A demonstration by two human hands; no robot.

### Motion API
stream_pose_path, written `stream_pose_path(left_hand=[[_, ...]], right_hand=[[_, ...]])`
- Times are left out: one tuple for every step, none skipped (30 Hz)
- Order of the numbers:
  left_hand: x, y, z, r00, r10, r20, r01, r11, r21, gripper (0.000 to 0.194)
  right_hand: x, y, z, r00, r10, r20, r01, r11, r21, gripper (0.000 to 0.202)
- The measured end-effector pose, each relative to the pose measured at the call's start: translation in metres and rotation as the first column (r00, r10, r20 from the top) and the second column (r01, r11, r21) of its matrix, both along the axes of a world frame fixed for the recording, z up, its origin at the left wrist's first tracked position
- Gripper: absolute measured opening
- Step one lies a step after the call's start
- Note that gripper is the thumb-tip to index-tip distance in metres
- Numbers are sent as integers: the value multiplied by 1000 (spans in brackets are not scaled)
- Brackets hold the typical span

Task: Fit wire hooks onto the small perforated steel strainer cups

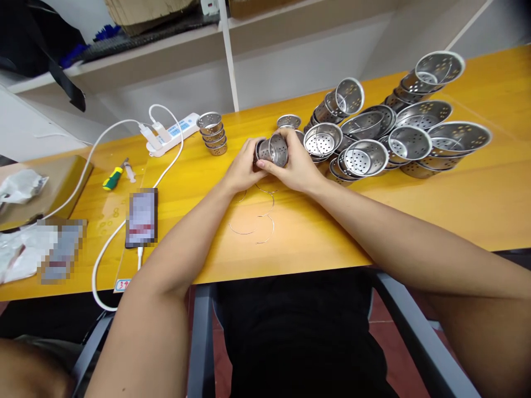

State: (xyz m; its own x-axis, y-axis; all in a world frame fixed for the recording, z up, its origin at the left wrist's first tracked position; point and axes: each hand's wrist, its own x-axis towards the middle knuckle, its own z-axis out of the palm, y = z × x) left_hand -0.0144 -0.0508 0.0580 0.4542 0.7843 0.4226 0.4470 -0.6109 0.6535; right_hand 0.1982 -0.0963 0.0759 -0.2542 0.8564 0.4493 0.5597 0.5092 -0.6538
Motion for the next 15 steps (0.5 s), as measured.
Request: stream_pose_path(left_hand=[[-4,4,-3,1000,17,15,-17,1000,8,74],[-7,8,-5,998,46,42,-47,999,11,73],[-10,12,-8,994,84,73,-85,996,10,73],[-12,15,-9,987,128,101,-129,992,4,74],[-14,18,-11,976,179,124,-179,984,-6,73],[-16,21,-11,963,229,142,-229,973,-21,72],[-18,24,-12,949,275,153,-273,961,-36,69],[-19,26,-13,936,313,163,-309,950,-49,67],[-20,28,-14,925,339,173,-333,941,-62,65],[-21,30,-15,918,350,188,-342,937,-72,66],[-22,32,-17,916,342,210,-333,940,-81,70],[-23,34,-19,918,318,238,-305,948,-90,76],[-23,36,-22,920,284,270,-267,959,-100,84],[-23,38,-26,921,247,302,-224,968,-108,91],[-23,40,-29,921,211,327,-183,976,-115,98]], right_hand=[[0,0,-1,1000,-2,12,2,1000,11,86],[1,1,-2,999,-7,31,6,1000,17,86],[1,1,-3,998,-9,55,8,1000,18,87],[2,2,-4,997,-5,80,4,1000,12,88],[3,2,-5,995,7,102,-7,1000,2,90],[4,2,-6,992,24,121,-23,1000,-9,91],[5,3,-7,990,42,135,-39,999,-23,92],[6,3,-8,988,55,146,-51,998,-36,93],[7,3,-9,986,64,154,-57,997,-47,93],[7,4,-10,985,67,161,-59,997,-54,93],[8,5,-11,983,69,169,-60,997,-58,92],[8,6,-12,981,71,180,-62,996,-58,90],[9,7,-14,978,76,195,-65,996,-58,87],[9,9,-16,973,83,215,-72,996,-58,83],[10,11,-18,968,91,235,-80,995,-59,79]])
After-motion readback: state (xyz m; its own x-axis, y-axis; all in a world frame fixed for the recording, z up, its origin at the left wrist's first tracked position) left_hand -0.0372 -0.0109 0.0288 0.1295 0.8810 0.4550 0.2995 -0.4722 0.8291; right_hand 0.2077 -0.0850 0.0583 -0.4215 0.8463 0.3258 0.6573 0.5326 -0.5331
